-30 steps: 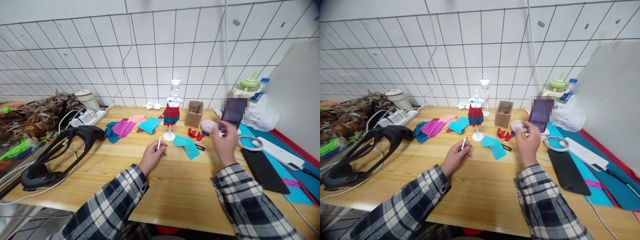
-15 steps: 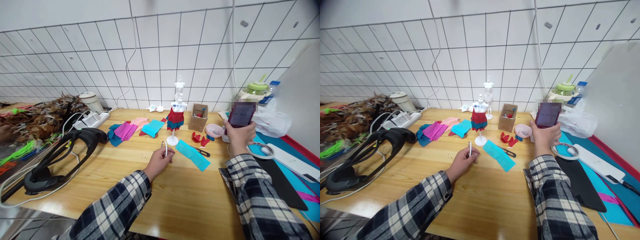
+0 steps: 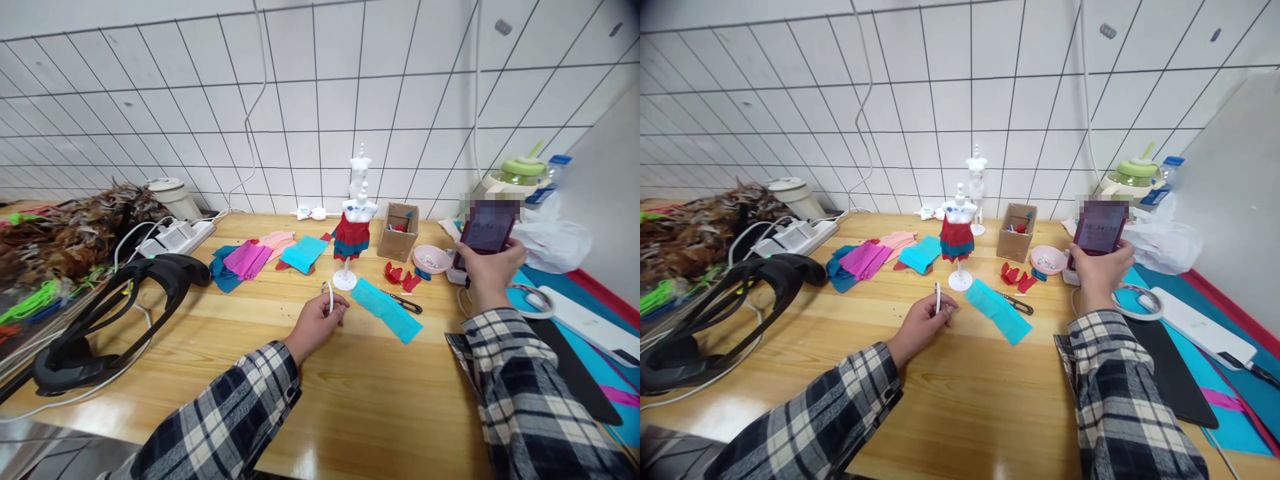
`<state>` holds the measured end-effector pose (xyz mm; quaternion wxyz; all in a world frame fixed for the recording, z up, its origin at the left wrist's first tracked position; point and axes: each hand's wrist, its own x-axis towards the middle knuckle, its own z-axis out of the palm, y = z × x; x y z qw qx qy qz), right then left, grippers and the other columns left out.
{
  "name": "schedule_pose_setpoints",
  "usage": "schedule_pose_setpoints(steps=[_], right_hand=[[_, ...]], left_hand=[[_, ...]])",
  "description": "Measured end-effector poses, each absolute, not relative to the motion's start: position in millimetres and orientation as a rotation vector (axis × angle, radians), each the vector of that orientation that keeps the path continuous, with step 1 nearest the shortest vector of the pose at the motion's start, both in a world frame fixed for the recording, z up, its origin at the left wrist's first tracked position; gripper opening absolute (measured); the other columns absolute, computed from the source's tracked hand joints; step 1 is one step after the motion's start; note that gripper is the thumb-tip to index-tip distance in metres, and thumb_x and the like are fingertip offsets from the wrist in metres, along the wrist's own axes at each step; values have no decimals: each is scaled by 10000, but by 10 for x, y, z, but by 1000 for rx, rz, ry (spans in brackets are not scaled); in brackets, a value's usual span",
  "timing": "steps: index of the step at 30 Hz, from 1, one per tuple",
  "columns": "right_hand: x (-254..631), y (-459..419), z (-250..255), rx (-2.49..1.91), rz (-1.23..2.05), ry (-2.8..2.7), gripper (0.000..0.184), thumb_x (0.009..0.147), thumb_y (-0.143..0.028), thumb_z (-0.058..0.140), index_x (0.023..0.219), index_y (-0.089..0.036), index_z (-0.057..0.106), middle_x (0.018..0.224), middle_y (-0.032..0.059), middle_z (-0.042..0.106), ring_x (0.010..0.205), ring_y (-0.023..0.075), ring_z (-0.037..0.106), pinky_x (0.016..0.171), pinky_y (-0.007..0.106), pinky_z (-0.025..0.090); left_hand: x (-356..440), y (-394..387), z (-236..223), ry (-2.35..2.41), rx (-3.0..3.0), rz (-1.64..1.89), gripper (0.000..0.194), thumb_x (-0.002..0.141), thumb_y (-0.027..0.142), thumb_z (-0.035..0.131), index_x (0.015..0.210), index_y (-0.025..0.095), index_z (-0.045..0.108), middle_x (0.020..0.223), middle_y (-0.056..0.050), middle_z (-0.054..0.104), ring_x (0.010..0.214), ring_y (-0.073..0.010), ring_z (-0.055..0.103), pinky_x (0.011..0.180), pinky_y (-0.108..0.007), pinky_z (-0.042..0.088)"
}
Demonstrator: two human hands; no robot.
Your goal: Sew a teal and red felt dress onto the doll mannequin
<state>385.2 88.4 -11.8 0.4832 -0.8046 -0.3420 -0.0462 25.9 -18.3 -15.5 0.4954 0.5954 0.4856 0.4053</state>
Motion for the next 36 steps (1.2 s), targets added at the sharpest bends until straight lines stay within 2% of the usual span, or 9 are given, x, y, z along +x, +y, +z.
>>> schedule_pose_setpoints(steps=[4, 7, 10, 12, 14, 20, 27, 33, 36], right_hand=[[3828, 837, -104, -1894, -89, -810, 988, 514, -460, 849, 1305, -120, 364, 1321, 289, 385, 1238, 406, 364, 953, 516, 314], [3746, 675, -84, -1777, -284, -847, 1049, 550, -402, 841, 1384, -107, 277, 1406, 295, 323, 1296, 407, 308, 1024, 541, 269], [3591, 452, -107, -1599, -532, -970, 702, 708, -241, 686, 1313, -95, 360, 1273, 221, 475, 1161, 314, 451, 1001, 467, 343], [3452, 323, -151, -1572, -460, -1227, 393, 793, -194, 553, 1176, -127, 497, 1082, 142, 584, 980, 256, 539, 910, 413, 414], [3293, 235, -199, -1614, -270, -1613, 225, 844, -205, 499, 1038, -166, 607, 979, 98, 626, 925, 240, 560, 874, 384, 424], [2857, 144, -219, -1829, 126, -2245, 237, 914, -305, 529, 1034, -187, 696, 992, 93, 651, 980, 216, 567, 850, 306, 395], [2687, -26, -131, -1944, -16, -2173, 275, 938, -290, 471, 1109, -178, 654, 1114, 146, 602, 1079, 285, 520, 835, 370, 374], [2632, -56, -51, -1976, 62, -2170, 119, 872, -216, 522, 925, -169, 617, 1000, 107, 623, 998, 243, 563, 797, 317, 383], [2615, -76, 33, -1988, 25, -2062, 113, 882, -186, 467, 945, -165, 559, 922, 98, 630, 889, 227, 598, 703, 297, 377]], left_hand=[[249, -176, -193, 1218, 1485, 981, 181, 814, 325, 600, 893, 166, 635, 582, 28, 594, 562, -126, 557, 562, -230, 400], [244, -168, -205, 1221, 1497, 1008, 181, 809, 340, 615, 859, 167, 629, 609, 20, 612, 583, -124, 560, 577, -230, 409], [237, -156, -200, 1212, 1460, 1047, 186, 789, 349, 640, 797, 165, 612, 607, 13, 622, 567, -118, 547, 572, -230, 405], [232, -152, -190, 1199, 1424, 1073, 207, 785, 367, 642, 788, 165, 598, 590, 18, 612, 534, -111, 527, 553, -229, 397], [228, -161, -174, 1183, 1404, 1091, 233, 781, 389, 642, 795, 163, 586, 585, 21, 605, 522, -108, 522, 545, -229, 397], [209, -284, -78, 1057, 1345, 1118, 288, 731, 407, 710, 772, 157, 573, 596, 22, 606, 571, -108, 548, 599, -230, 420], [255, -406, -25, 835, 1008, 1229, 280, 739, 352, 745, 823, 157, 563, 605, 46, 560, 540, -73, 471, 561, -203, 366], [389, -454, 220, 814, 1058, 1300, 243, 822, 376, 683, 856, 187, 535, 629, 53, 543, 599, -85, 486, 615, -212, 393], [412, -443, 213, 860, 1148, 1340, 245, 832, 401, 671, 895, 190, 564, 624, 50, 550, 601, -91, 501, 611, -216, 402]])
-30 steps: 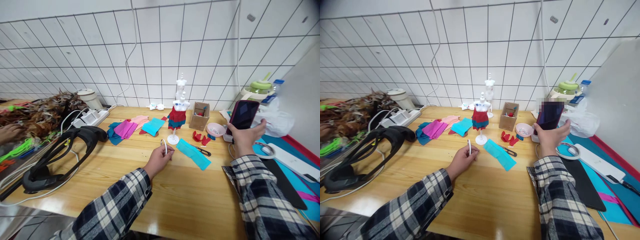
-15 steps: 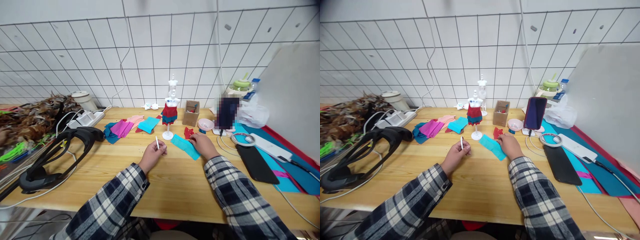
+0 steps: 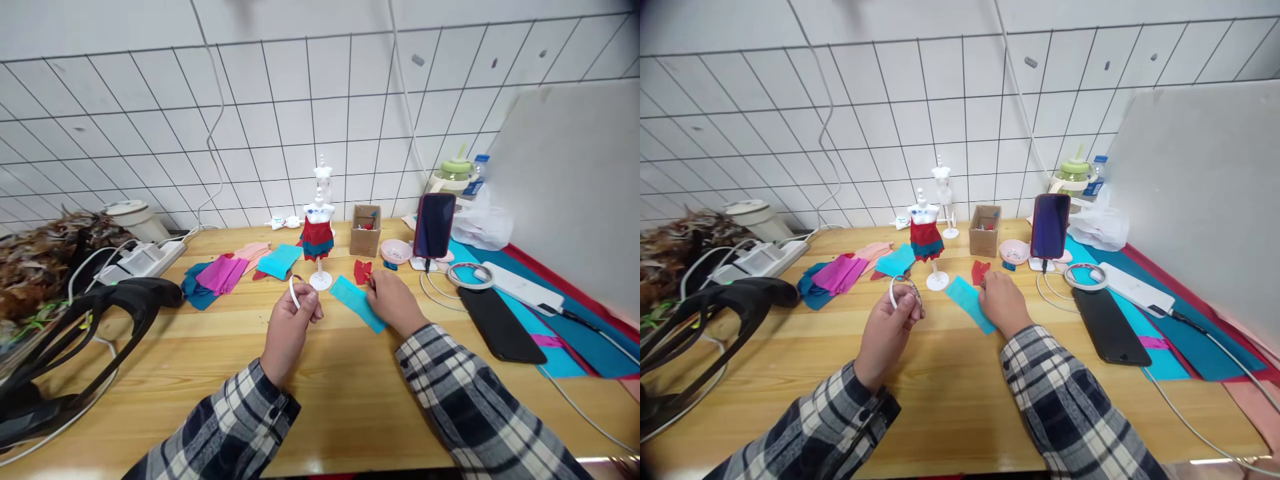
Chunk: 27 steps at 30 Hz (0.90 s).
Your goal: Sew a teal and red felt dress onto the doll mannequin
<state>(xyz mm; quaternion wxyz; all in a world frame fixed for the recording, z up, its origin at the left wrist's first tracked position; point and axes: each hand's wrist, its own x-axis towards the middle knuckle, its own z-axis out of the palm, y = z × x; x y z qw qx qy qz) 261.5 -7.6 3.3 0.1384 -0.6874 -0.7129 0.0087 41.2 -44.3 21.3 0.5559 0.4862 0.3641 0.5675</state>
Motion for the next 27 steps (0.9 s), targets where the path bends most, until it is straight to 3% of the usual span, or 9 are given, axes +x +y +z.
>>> schedule_pose_setpoints(steps=[4, 8, 12, 18, 27], right_hand=[[2520, -184, 148, -2002, 84, -1837, 191, 956, -282, 368, 1074, -172, 470, 749, 53, 612, 660, 228, 602, 560, 294, 326], [2263, -430, 189, -1490, 511, -1762, 254, 975, -335, 373, 1178, -183, 377, 822, 30, 609, 688, 190, 602, 596, 285, 401], [2016, -677, 180, -1166, 748, -1822, 170, 989, -319, 373, 1096, -209, 446, 975, 55, 627, 871, 176, 602, 748, 293, 454], [1972, -748, 137, -1194, 816, -1903, 185, 991, -368, 379, 1089, -219, 426, 808, 3, 627, 673, 159, 570, 591, 268, 383], [1954, -770, 122, -1203, 876, -1858, 220, 992, -426, 362, 966, -228, 454, 851, 22, 639, 743, 179, 594, 636, 285, 408]], left_hand=[[401, -382, 1, 976, 1089, 1340, 289, 790, 418, 710, 895, 166, 616, 592, 42, 548, 585, -92, 509, 583, -209, 398], [417, -396, -129, 966, 949, 1339, 300, 726, 404, 766, 822, 159, 622, 578, 48, 538, 553, -76, 495, 549, -193, 382], [451, -473, -92, 901, 926, 1296, 315, 697, 405, 786, 780, 164, 602, 566, 60, 512, 491, -66, 453, 488, -197, 349], [442, -487, -52, 915, 911, 1297, 350, 685, 434, 792, 786, 175, 580, 544, 72, 475, 467, -62, 423, 462, -193, 329], [464, -508, -60, 846, 937, 1224, 357, 677, 443, 799, 756, 167, 587, 587, 50, 543, 467, -51, 427, 459, -186, 329]])
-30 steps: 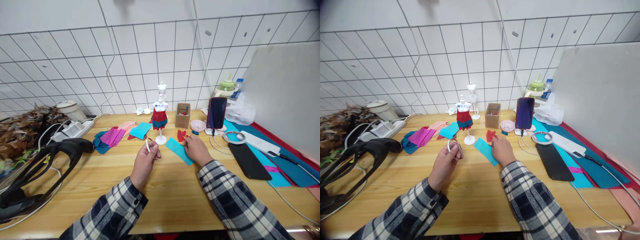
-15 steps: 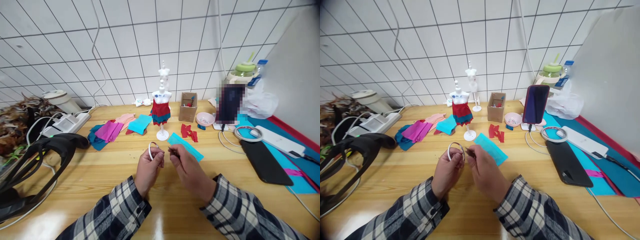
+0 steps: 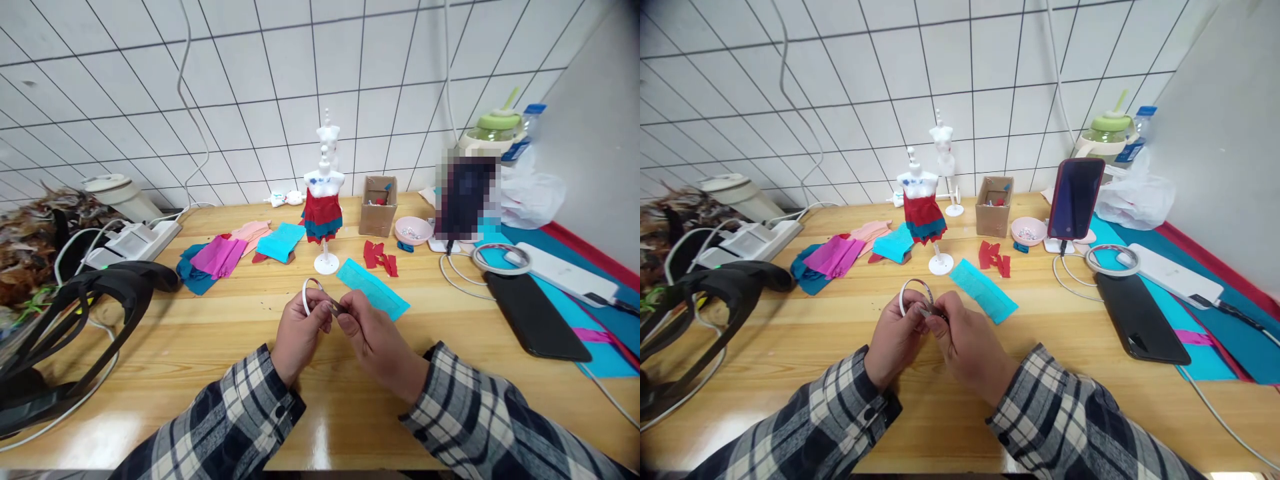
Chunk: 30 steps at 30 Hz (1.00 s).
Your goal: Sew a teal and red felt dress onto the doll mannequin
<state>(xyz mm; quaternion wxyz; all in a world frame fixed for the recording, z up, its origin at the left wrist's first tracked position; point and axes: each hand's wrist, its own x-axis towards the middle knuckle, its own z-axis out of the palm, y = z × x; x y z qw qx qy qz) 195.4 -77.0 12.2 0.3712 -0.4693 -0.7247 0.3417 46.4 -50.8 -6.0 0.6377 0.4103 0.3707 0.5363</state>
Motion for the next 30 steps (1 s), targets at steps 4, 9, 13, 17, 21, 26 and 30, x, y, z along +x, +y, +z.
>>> schedule_pose_setpoints(steps=[4, 9, 13, 17, 21, 26, 30], right_hand=[[1958, -774, 116, -1163, 851, -1856, 245, 1002, -412, 351, 959, -222, 500, 855, 20, 650, 757, 168, 595, 662, 282, 412], [1968, -764, 138, -1131, 833, -1836, 247, 1003, -409, 358, 952, -222, 511, 834, 12, 651, 737, 157, 600, 644, 269, 408], [1971, -759, 149, -1114, 845, -1856, 226, 1004, -398, 359, 973, -226, 504, 870, 12, 659, 775, 159, 607, 688, 273, 425], [1980, -756, 145, -1154, 814, -1890, 236, 1004, -400, 352, 974, -225, 506, 878, 18, 659, 774, 170, 602, 684, 282, 421], [1988, -752, 149, -1151, 775, -1907, 241, 1003, -400, 356, 974, -223, 516, 859, 19, 655, 755, 166, 603, 657, 271, 410], [1990, -747, 161, -1216, 713, -1914, 255, 1007, -404, 341, 967, -223, 517, 849, 20, 648, 742, 166, 598, 645, 266, 390], [1992, -740, 171, -1245, 709, -1941, 278, 1007, -420, 333, 944, -224, 521, 841, 17, 650, 739, 168, 594, 636, 270, 378]], left_hand=[[469, -504, -52, 820, 931, 1223, 372, 665, 446, 809, 754, 167, 581, 602, 53, 545, 458, -44, 418, 453, -185, 325], [469, -510, -53, 842, 936, 1207, 382, 662, 449, 810, 746, 168, 566, 556, 64, 508, 459, -53, 417, 458, -189, 324], [477, -516, -54, 854, 923, 1210, 393, 652, 453, 815, 742, 171, 557, 557, 67, 502, 463, -53, 416, 457, -186, 322], [488, -515, -41, 861, 910, 1215, 393, 659, 456, 808, 748, 173, 551, 558, 71, 492, 459, -50, 404, 456, -184, 314], [490, -514, -41, 869, 925, 1199, 395, 663, 461, 804, 750, 172, 549, 568, 64, 508, 461, -52, 404, 462, -191, 313], [501, -509, -54, 856, 929, 1197, 370, 684, 447, 792, 743, 171, 553, 555, 70, 482, 457, -47, 397, 463, -190, 308], [510, -503, -45, 886, 900, 1202, 374, 669, 437, 801, 749, 171, 551, 583, 63, 499, 465, -49, 402, 460, -188, 312]])
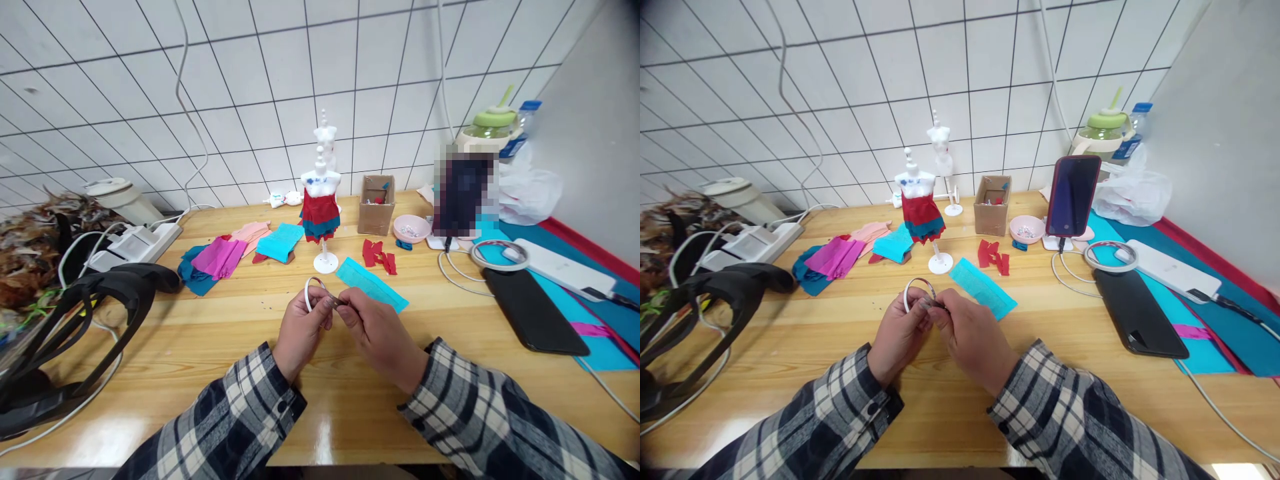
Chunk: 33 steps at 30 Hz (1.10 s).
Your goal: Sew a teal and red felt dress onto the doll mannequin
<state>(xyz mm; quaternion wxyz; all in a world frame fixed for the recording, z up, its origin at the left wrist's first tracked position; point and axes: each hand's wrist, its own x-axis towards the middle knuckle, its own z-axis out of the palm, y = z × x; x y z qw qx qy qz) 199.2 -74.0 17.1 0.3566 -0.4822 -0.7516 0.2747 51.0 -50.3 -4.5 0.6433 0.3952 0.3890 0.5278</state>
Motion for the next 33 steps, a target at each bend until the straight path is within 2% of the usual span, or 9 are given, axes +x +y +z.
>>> schedule_pose_setpoints(steps=[8, 29, 33], right_hand=[[1996, -735, 173, -1190, 742, -1900, 287, 1006, -421, 332, 942, -227, 534, 811, 14, 647, 733, 163, 602, 643, 265, 410], [1963, -729, 162, -1279, 698, -1897, 269, 1006, -412, 344, 944, -224, 526, 820, 11, 650, 722, 164, 590, 630, 262, 374], [1956, -711, 131, -1332, 649, -1897, 269, 1007, -397, 334, 924, -221, 519, 794, 10, 635, 700, 168, 578, 612, 262, 355]], left_hand=[[508, -502, -51, 868, 910, 1187, 369, 680, 437, 792, 763, 174, 547, 558, 73, 487, 451, -46, 396, 456, -185, 315], [552, -512, -73, 812, 792, 1183, 359, 692, 396, 803, 780, 167, 541, 617, 66, 502, 497, -42, 408, 488, -174, 311], [575, -515, -76, 786, 776, 1172, 327, 729, 370, 781, 783, 171, 528, 576, 77, 476, 480, -44, 387, 473, -175, 300]])
